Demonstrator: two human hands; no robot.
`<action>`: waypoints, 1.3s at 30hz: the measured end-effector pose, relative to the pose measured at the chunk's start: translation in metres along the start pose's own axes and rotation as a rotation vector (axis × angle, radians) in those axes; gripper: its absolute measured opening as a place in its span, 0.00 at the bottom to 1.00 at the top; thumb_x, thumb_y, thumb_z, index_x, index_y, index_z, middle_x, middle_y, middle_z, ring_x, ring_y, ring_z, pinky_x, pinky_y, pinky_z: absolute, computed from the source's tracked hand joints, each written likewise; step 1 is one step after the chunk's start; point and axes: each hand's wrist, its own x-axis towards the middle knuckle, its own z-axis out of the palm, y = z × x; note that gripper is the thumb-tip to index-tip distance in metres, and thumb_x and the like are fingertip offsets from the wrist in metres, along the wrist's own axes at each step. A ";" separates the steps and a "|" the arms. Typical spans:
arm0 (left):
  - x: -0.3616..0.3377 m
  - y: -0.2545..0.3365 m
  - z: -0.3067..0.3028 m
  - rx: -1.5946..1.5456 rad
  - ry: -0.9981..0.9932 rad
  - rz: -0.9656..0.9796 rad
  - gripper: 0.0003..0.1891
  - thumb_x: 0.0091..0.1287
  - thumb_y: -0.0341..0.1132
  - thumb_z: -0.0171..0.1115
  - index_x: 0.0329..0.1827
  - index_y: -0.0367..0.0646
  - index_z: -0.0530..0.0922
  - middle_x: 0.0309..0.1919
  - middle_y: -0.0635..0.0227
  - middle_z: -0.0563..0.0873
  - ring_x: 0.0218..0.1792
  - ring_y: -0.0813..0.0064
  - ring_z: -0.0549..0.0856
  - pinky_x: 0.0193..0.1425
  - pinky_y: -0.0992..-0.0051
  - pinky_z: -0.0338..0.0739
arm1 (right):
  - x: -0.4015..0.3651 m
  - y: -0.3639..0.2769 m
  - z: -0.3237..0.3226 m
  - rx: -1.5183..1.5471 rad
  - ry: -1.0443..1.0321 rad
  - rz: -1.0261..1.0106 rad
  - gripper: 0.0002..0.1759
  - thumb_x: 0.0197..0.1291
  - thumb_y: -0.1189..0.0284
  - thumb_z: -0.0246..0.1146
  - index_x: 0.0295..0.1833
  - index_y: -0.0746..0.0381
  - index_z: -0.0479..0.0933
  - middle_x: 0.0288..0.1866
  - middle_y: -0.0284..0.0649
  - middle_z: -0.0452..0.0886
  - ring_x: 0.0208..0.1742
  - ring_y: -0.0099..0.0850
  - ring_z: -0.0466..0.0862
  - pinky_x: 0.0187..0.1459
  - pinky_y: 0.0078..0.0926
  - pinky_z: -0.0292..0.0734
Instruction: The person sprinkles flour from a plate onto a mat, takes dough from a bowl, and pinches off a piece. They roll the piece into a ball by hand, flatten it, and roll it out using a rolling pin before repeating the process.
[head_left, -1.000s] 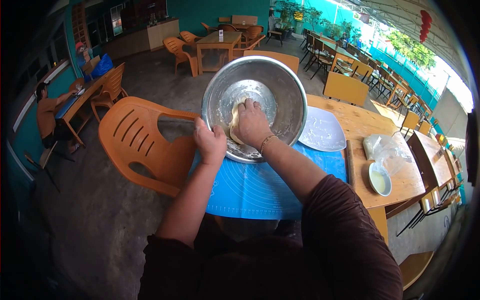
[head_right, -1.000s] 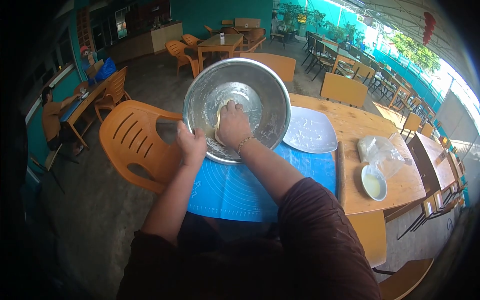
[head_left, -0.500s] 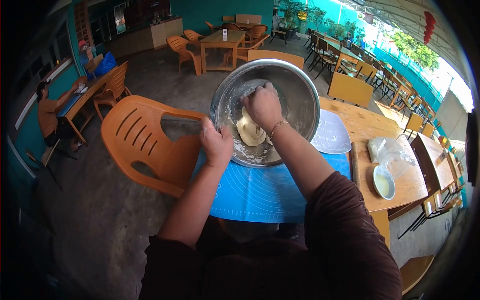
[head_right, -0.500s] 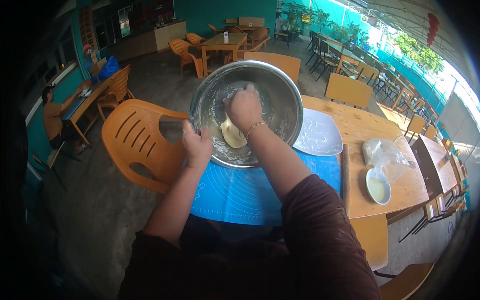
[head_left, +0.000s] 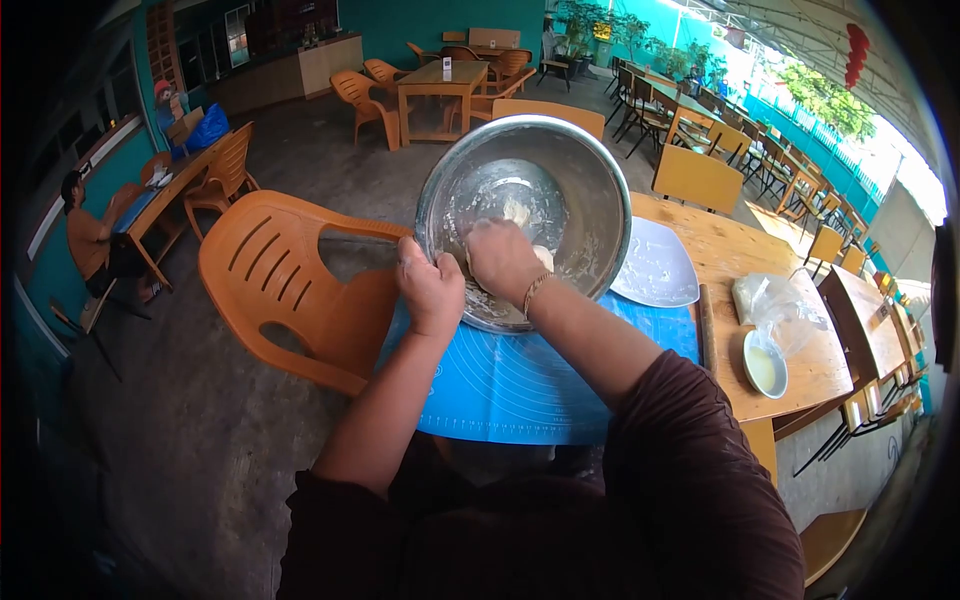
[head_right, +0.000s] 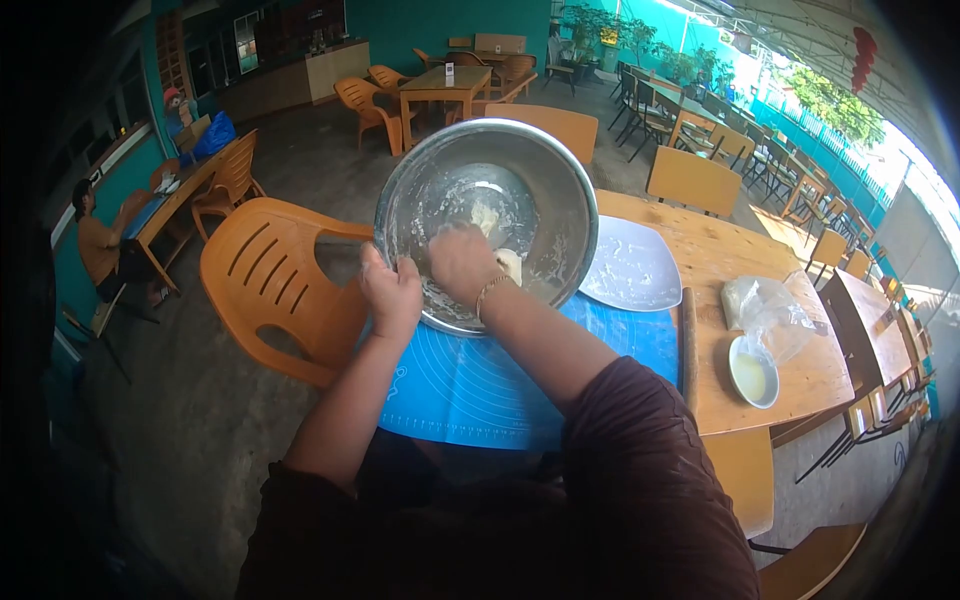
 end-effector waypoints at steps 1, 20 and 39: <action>0.001 -0.001 0.000 0.000 0.001 0.000 0.08 0.56 0.24 0.54 0.36 0.30 0.67 0.30 0.40 0.78 0.34 0.39 0.80 0.40 0.54 0.74 | -0.005 -0.002 -0.003 0.000 0.000 -0.001 0.12 0.55 0.75 0.56 0.35 0.68 0.84 0.40 0.54 0.84 0.43 0.48 0.85 0.50 0.41 0.80; 0.002 -0.004 -0.002 -0.181 -0.101 0.059 0.08 0.56 0.22 0.53 0.38 0.31 0.66 0.30 0.42 0.79 0.33 0.41 0.81 0.38 0.56 0.75 | 0.018 0.049 -0.001 0.254 0.041 0.492 0.13 0.59 0.73 0.55 0.36 0.69 0.84 0.40 0.57 0.84 0.45 0.51 0.85 0.51 0.43 0.79; 0.004 0.003 -0.002 -0.046 -0.035 0.000 0.08 0.57 0.23 0.53 0.37 0.30 0.66 0.31 0.39 0.78 0.34 0.39 0.80 0.39 0.54 0.74 | 0.002 0.057 -0.052 0.244 -0.491 0.521 0.34 0.62 0.45 0.54 0.50 0.68 0.82 0.54 0.57 0.82 0.56 0.49 0.82 0.58 0.44 0.75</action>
